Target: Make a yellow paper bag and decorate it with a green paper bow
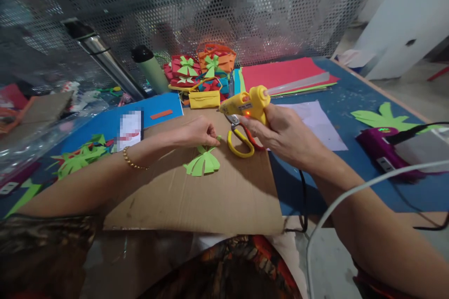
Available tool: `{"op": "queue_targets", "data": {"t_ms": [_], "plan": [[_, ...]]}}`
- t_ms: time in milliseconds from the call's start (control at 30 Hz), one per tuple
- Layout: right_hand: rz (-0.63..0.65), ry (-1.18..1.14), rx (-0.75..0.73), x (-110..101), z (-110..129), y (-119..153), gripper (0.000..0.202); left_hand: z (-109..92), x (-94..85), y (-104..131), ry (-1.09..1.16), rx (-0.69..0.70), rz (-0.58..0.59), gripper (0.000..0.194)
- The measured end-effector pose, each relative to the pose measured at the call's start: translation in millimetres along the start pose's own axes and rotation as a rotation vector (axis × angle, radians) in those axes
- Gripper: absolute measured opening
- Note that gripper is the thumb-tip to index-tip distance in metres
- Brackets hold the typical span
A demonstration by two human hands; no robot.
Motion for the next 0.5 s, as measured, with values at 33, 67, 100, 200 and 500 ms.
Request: {"op": "queue_targets", "data": {"t_ms": [33,67,100,200,500], "plan": [[-0.006,0.012,-0.004,-0.5,0.4,0.0,0.045,-0.1,0.7,0.1,0.007,-0.013,-0.007,0.035],[-0.008,0.027,-0.008,-0.8,0.5,-0.1,0.044,-0.5,1.1,0.6,0.023,-0.025,-0.013,0.035],[-0.002,0.041,-0.009,-0.8,0.3,-0.3,0.044,-1.0,1.3,1.4,0.048,-0.034,-0.016,0.033],[0.042,0.051,-0.013,0.6,-0.6,-0.8,0.046,-2.5,1.2,5.1,0.164,-0.022,0.001,0.027],[0.197,0.018,-0.074,8.1,3.9,2.4,0.054,10.3,-4.6,26.8,0.702,-0.008,0.021,0.016]]}}
Point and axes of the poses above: each hand's wrist, its own y-axis away from the middle knuckle, its own x-axis out of the palm, z = x × y, the point moved 3 cm from there along -y, towards the middle knuckle, and after that the axes turned 3 degrees about -x, right-handed, at the moved point
